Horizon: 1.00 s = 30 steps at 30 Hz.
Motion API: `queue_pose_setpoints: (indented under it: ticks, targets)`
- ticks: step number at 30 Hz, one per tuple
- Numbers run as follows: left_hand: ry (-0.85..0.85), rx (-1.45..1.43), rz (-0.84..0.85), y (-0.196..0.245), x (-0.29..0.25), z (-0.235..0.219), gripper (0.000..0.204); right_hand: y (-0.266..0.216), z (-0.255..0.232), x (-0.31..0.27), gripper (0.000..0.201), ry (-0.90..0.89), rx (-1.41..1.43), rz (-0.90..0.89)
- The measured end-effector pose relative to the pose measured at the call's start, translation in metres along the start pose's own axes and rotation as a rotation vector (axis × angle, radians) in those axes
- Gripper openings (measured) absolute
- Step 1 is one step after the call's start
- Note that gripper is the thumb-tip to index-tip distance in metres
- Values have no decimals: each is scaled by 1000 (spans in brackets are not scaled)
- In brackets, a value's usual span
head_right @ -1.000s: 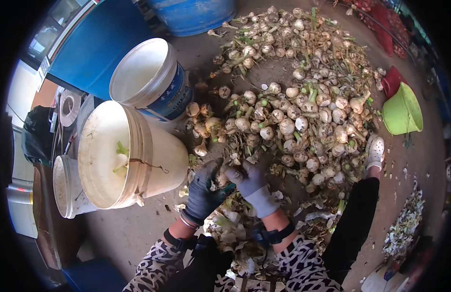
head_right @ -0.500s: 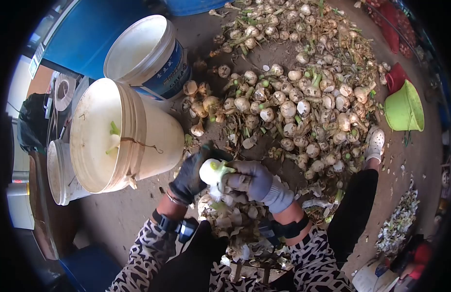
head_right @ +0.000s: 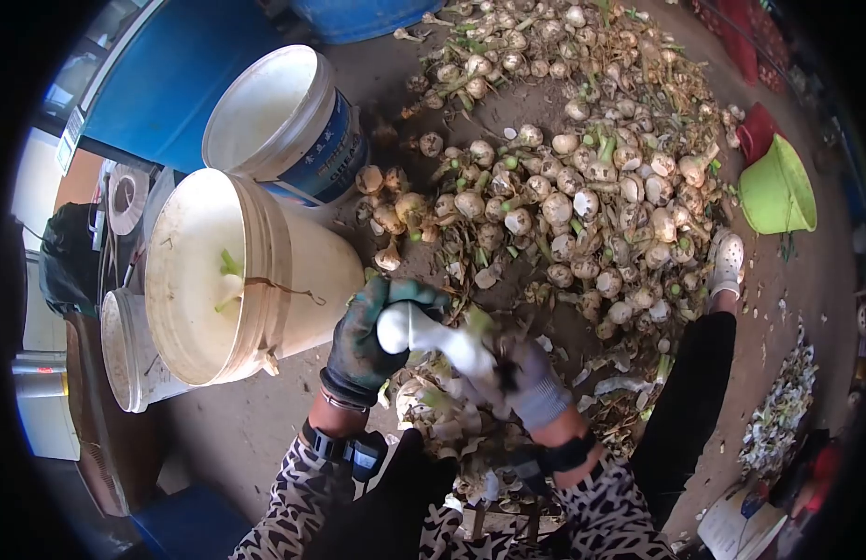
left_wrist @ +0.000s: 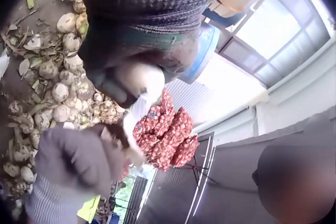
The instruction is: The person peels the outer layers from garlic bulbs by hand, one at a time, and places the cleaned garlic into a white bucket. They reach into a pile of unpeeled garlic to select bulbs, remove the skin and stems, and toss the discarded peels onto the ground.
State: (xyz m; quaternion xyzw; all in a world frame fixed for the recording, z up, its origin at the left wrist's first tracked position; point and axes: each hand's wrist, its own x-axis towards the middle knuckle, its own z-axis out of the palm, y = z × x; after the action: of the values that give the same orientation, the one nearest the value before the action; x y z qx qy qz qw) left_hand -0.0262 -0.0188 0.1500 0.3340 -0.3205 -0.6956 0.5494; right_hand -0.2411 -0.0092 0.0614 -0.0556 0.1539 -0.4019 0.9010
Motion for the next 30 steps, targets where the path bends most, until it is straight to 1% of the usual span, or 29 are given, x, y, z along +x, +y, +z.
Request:
queue_pose_setpoints:
  ticks: [2, 3, 6, 7, 8, 9, 10, 11, 12, 13, 14, 15, 16, 17, 18, 19, 20, 21, 22, 23, 24, 25, 26, 27, 28, 29, 30]
  targets:
    - [59, -515, 18, -7, 1, -5, 46, -4, 13, -37, 35, -58, 130, 162]
    - [24, -714, 2, -1, 1, -9, 45, -4, 24, -53, 35, -60, 128, 161]
    - [85, -844, 27, 5, 0, -16, 43, -8, 68, -102, 41, -165, -235, 102]
    - [80, -843, 29, 7, -1, -13, 43, -9, 79, -112, 44, -202, -358, 76]
    - [163, -822, 28, 11, -1, -6, 43, -10, 84, -116, 47, -238, -485, 45]
    - [242, -801, 26, 13, 1, -1, 43, -15, 85, -106, 48, -334, -854, 197]
    - [229, -803, 31, 11, 0, -4, 43, -21, 88, -89, 49, -424, -1226, 355]
    - [229, -768, -29, 8, -1, -11, 43, -23, 103, -78, 50, -233, -1853, 441]
    - [229, -731, -88, 5, -2, -15, 43, -15, 95, -67, 50, -23, -2344, 565]
    - [328, -633, -105, 9, -2, -9, 45, -19, 86, -59, 49, 50, -2344, 442]
    - [320, -632, -95, 16, -2, -6, 45, -24, 77, -49, 48, 116, -2339, 318]
    - [282, -578, -61, 25, -4, -4, 45, -27, 68, -36, 48, 108, -2344, 313]
    - [247, -522, -31, 38, -9, -2, 45, -28, 58, -19, 49, 153, -2239, 181]
    - [241, -378, 124, 62, -15, 0, 46, -30, 49, -3, 49, 201, -2126, 58]
    - [236, -234, 272, 92, -22, 4, 47, -28, 41, 16, 50, 216, -2198, -32]
    - [479, 148, 544, 118, -25, 15, 46, -28, 39, 39, 51, 228, -2270, -128]
    - [713, 545, 811, 143, -25, 21, 45, -30, 46, 64, 51, 267, -2378, -147]
    - [817, 1001, 964, 165, -28, 12, 44, -32, 54, 91, 51, 305, -2480, -167]
    - [895, 1474, 1091, 183, -30, 5, 44, -34, 54, 117, 54, 323, -2470, -106]
    - [898, 1487, 1094, 194, -27, 5, 44, -34, 43, 143, 55, 291, -2510, -185]
    - [947, 1244, 1030, 203, -22, 4, 43, -31, 43, 166, 55, 274, -2506, -200]
    - [981, 1003, 956, 213, -16, 5, 42, -24, 45, 187, 56, 217, -2636, -154]
    - [984, 1016, 958, 225, -8, 8, 42, -18, 41, 205, 56, 160, -2762, -99]
    - [907, 1360, 971, 238, 1, 13, 48, -15, 29, 221, 56, 147, -2752, -94]
    - [805, 1701, 966, 248, 13, 13, 55, -11, 15, 237, 51, 117, -2675, -157]
    - [864, 1762, 922, 259, 35, 8, 60, -11, 5, 250, 46, 88, -2600, -230]
    - [929, 1816, 885, 268, 51, 5, 65, -13, 4, 253, 46, 73, -2599, -247]
